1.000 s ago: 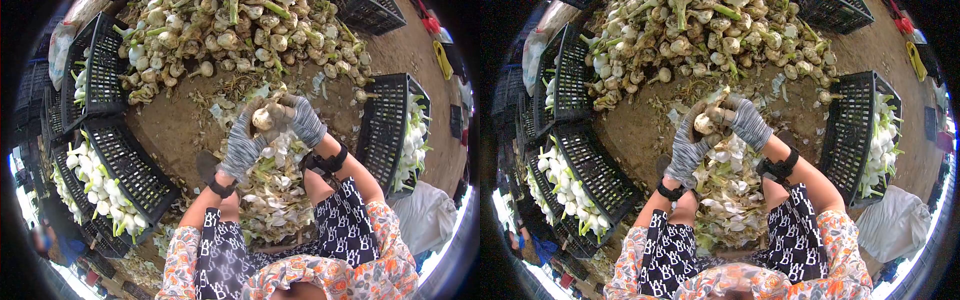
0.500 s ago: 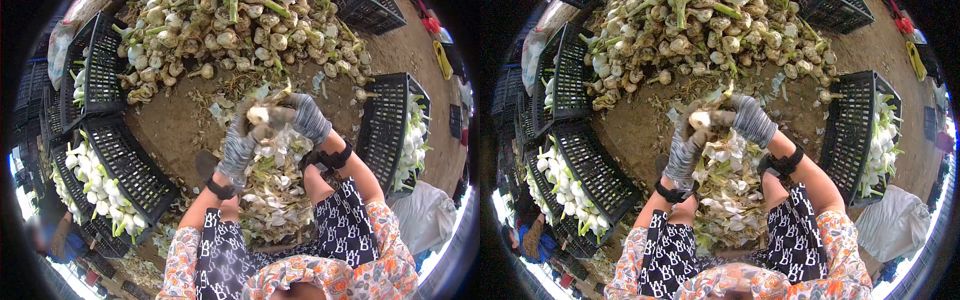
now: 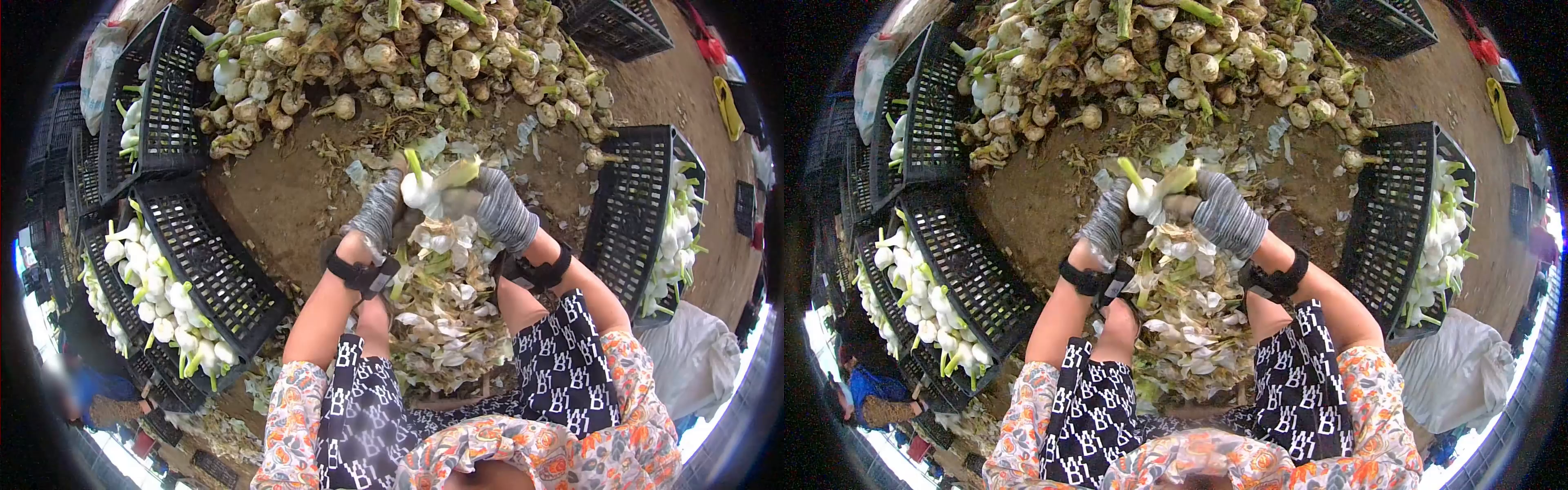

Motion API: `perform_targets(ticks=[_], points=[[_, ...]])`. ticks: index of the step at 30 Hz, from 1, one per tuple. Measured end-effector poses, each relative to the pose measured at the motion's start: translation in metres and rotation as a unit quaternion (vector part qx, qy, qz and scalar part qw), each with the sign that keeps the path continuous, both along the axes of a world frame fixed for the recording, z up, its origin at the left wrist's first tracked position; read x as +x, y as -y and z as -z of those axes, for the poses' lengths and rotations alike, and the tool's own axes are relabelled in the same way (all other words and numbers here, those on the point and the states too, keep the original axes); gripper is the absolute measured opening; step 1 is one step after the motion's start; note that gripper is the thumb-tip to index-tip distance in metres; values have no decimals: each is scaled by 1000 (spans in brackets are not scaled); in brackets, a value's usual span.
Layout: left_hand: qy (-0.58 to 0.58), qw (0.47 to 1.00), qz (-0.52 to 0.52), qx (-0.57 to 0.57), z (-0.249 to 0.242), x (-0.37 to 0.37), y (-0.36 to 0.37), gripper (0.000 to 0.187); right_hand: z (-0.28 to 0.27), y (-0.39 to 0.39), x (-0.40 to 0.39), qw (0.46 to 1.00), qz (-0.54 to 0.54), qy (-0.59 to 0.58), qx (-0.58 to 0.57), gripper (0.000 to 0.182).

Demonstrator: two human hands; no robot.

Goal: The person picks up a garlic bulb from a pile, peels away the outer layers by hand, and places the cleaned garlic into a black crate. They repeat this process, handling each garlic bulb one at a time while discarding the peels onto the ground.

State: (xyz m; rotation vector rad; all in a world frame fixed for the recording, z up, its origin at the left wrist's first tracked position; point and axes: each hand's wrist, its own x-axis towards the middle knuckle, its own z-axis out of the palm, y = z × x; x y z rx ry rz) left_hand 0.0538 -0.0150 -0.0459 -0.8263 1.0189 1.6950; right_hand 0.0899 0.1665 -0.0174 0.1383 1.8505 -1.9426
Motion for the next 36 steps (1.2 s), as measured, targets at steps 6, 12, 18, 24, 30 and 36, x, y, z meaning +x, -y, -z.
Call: perform_targets(ticks=[6, 12, 18, 24, 30, 36], points=[[-574, 791, 0, -213, -26, 8, -1, 34, 15, -4, -2, 999, 48, -4, 18, 25], [-493, 848, 85, -175, -19, 5, -3, 33, -2, 0, 2, 998, 57, -30, 5, 27], [-436, 900, 21, -9, -23, 10, 6, 28, 6, -4, -5, 980, 110, 32, -162, 20], [-420, 893, -64, 147, -11, 15, 13, 26, 24, -12, -8, 902, 152, 300, -270, 12], [-297, 920, -183, 178, -1, 15, 8, 31, 9, -35, 4, 908, -181, -377, -7, 20], [-85, 903, -268, 324, 15, 14, 14, 32, -34, -69, -2, 947, -132, 173, -234, 27]])
